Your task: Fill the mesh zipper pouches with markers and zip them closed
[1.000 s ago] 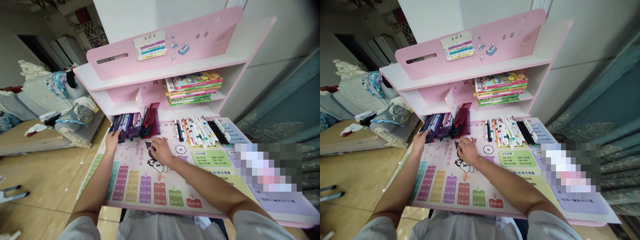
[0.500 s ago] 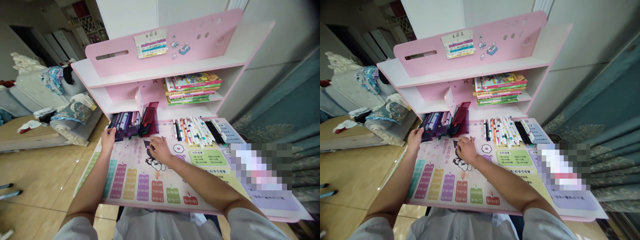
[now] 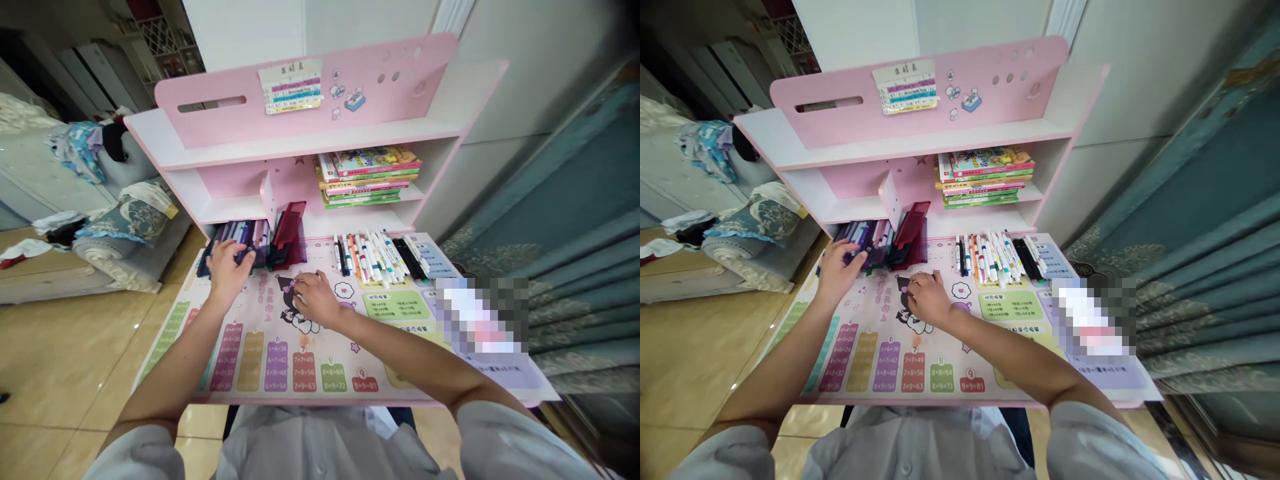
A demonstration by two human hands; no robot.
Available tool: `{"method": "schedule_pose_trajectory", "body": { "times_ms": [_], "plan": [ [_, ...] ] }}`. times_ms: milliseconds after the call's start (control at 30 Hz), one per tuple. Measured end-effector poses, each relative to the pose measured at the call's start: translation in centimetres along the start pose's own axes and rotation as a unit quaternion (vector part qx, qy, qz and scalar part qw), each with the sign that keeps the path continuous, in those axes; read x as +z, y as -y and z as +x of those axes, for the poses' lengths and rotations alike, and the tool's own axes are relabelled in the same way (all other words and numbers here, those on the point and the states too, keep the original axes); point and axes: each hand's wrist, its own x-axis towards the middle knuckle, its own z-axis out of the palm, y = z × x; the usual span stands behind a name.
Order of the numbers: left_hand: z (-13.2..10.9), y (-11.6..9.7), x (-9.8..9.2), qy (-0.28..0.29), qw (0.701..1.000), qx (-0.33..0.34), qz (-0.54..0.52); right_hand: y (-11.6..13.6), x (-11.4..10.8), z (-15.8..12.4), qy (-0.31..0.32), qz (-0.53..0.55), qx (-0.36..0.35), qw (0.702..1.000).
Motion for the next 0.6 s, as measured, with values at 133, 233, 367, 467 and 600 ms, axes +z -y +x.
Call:
{"method": "schedule_pose_trajectory", "body": {
  "times_ms": [133, 233, 367, 467, 600],
  "plan": [
    [-0.8, -4.2, 4.0, 0.065, 0.996, 0.055, 0.036, -0.8, -0.2, -1.8, 0.007, -0.012, -0.020, 1.000],
    [0.0, -6.1, 7.1, 0.105, 0.987, 0.084, 0.086, -1.4, -0.1, -2.8, 0.008, -0.015, -0.028, 0.999],
    [3.3, -6.6, 10.2, 0.119, 0.979, 0.068, 0.152, -1.9, 0.1, -3.1, 0.002, -0.010, -0.022, 1.000],
    [5.9, -6.3, 12.0, 0.134, 0.966, 0.067, 0.209, -2.1, 0.1, -3.0, -0.005, 0.010, -0.010, 1.000],
    [7.3, -5.7, 13.7, 0.141, 0.959, 0.064, 0.238, -2.4, -0.1, -3.0, -0.012, 0.033, -0.007, 0.999]
  ]
}}
